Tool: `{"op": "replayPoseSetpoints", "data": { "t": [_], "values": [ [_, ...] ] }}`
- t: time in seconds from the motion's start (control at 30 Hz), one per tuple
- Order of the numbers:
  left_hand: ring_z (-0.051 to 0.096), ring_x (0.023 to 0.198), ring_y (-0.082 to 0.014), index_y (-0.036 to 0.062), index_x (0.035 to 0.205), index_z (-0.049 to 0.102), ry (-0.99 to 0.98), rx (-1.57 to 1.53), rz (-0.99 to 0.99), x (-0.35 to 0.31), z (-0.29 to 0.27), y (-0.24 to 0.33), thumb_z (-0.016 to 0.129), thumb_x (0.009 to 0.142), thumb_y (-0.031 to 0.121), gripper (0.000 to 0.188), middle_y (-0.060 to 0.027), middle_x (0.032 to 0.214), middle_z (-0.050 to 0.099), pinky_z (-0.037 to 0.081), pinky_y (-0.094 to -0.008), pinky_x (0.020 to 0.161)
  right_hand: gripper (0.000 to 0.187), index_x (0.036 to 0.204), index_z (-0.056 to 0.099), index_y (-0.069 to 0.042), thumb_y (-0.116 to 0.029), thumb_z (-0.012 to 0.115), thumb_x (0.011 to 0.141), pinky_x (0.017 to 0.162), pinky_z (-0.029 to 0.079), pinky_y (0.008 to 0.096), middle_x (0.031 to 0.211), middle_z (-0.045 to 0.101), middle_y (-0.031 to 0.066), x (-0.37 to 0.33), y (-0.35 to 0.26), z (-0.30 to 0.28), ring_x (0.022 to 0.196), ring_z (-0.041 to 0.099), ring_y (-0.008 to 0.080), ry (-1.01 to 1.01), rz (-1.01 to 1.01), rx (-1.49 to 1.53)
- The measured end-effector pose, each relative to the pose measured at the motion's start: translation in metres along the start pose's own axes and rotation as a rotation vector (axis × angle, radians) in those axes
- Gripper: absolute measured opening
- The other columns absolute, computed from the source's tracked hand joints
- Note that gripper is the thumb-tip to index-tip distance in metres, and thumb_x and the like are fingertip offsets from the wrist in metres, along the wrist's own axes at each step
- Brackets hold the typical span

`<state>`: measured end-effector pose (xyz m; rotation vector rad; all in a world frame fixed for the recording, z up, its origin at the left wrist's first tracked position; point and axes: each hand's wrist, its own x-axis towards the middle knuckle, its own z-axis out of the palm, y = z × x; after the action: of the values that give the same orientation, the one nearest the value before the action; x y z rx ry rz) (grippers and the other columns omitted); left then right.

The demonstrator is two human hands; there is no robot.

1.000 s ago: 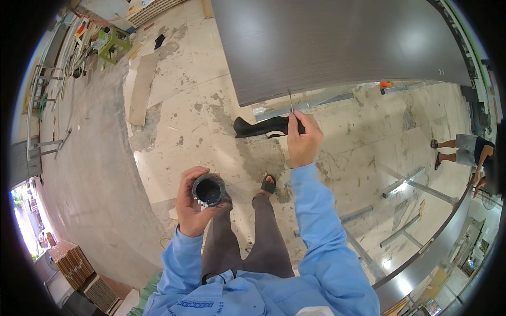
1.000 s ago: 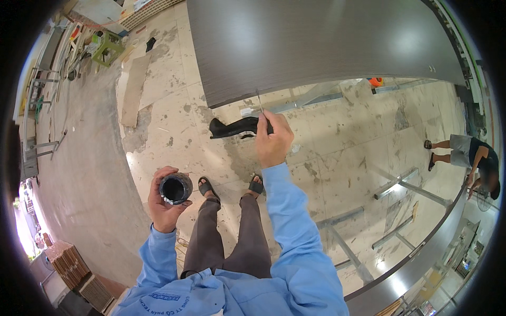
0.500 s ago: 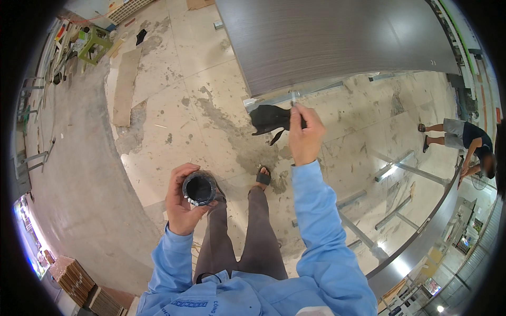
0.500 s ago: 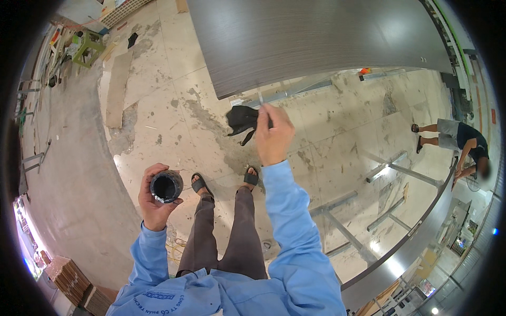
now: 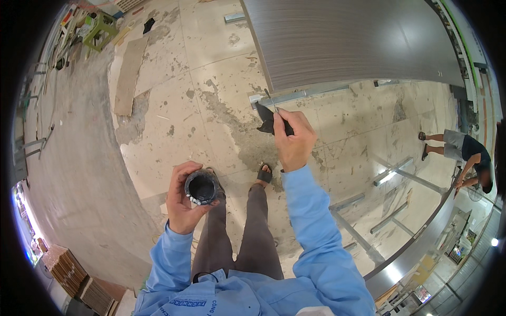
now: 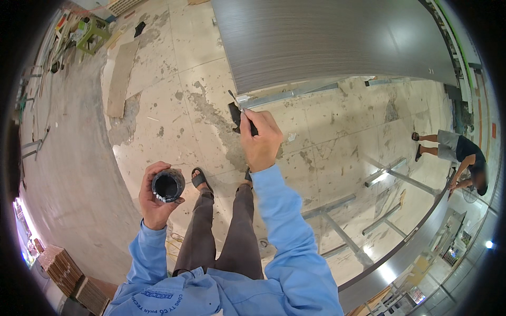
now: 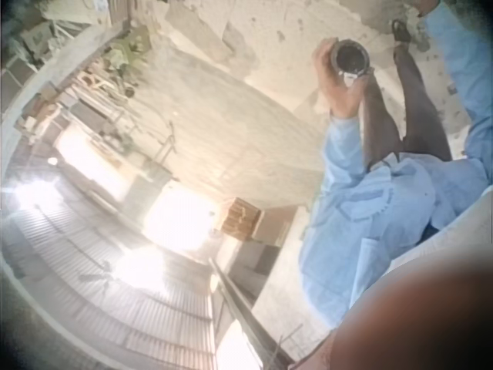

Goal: The person applies a dark liquid to the edge of a large flat panel using a small brush and a cloth, repeatedly dipping the brush into a small container and wiping the edge. Another person in a blue shirt assists by holding and moving the panel.

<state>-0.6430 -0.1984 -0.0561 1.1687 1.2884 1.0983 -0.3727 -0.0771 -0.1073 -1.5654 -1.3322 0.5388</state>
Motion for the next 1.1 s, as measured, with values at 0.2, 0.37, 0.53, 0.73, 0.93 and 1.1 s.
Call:
{"op": "replayPoseSetpoints", "data": {
  "t": [0.2, 0.37, 0.53, 0.73, 0.93, 1.1],
  "values": [
    [0.057, 0.125, -0.0206, 0.0013, 0.135, 0.057, 0.039, -0.051, -0.022, -0.002, -0.005, 0.005, 0.094, 0.067, 0.008, 0.077, -0.0095, 0.136, 0.053, 0.046, -0.0332, 0.108, 0.011, 0.101, 0.077, 0.0, -0.003, 0.076, 0.09, 0.075, 0.055, 0.0338, 0.09, 0.074, 0.0116, -0.004, 0.001, 0.001, 0.08, 0.07, 0.0233, 0.138, 0.033, -0.03],
    [0.057, 0.124, -0.0204, 0.0013, 0.134, 0.058, 0.037, -0.065, -0.032, -0.006, -0.009, 0.005, 0.094, 0.066, 0.006, 0.077, -0.0095, 0.136, 0.053, 0.046, -0.0331, 0.108, 0.011, 0.102, 0.076, 0.002, -0.005, 0.076, 0.094, 0.079, 0.054, 0.0307, 0.096, 0.075, 0.0098, -0.006, 0.003, 0.0, 0.085, 0.069, 0.0175, 0.055, 0.025, -0.045],
    [0.058, 0.123, -0.0202, 0.0013, 0.134, 0.058, 0.036, -0.044, -0.011, -0.008, -0.011, 0.006, 0.094, 0.065, 0.005, 0.078, -0.0092, 0.136, 0.053, 0.046, -0.0329, 0.108, 0.013, 0.103, 0.076, 0.002, -0.006, 0.077, 0.093, 0.078, 0.054, 0.0312, 0.095, 0.074, 0.0121, -0.007, 0.002, 0.004, 0.085, 0.069, 0.0194, 0.043, 0.011, -0.039],
    [0.058, 0.123, -0.0204, 0.0016, 0.135, 0.058, 0.048, -0.047, -0.028, -0.011, -0.01, 0.009, 0.094, 0.066, 0.006, 0.077, -0.009, 0.136, 0.053, 0.046, -0.0329, 0.108, 0.014, 0.103, 0.076, 0.002, -0.006, 0.077, 0.092, 0.078, 0.053, 0.0311, 0.093, 0.073, 0.0111, -0.005, -0.001, 0.006, 0.084, 0.068, 0.0188, 0.184, 0.072, -0.013],
    [0.06, 0.125, -0.0228, 0.0014, 0.135, 0.058, 0.042, -0.065, -0.028, -0.013, -0.008, 0.01, 0.096, 0.066, 0.008, 0.08, -0.0093, 0.136, 0.053, 0.047, -0.0343, 0.108, 0.01, 0.097, 0.075, 0.002, -0.004, 0.078, 0.09, 0.077, 0.053, 0.0314, 0.091, 0.072, 0.0098, -0.002, 0.007, -0.001, 0.083, 0.067, 0.0184, 0.127, -0.055, -0.073],
    [0.062, 0.124, -0.0247, 0.0011, 0.135, 0.057, 0.031, -0.058, -0.022, -0.013, -0.005, 0.011, 0.096, 0.066, 0.007, 0.079, -0.0101, 0.136, 0.053, 0.048, -0.0354, 0.108, 0.01, 0.09, 0.074, -0.001, -0.004, 0.082, 0.084, 0.073, 0.054, 0.0362, 0.09, 0.073, 0.0118, 0.003, 0.015, -0.007, 0.08, 0.07, 0.0272, 0.199, -0.024, -0.098]
  ]
}}
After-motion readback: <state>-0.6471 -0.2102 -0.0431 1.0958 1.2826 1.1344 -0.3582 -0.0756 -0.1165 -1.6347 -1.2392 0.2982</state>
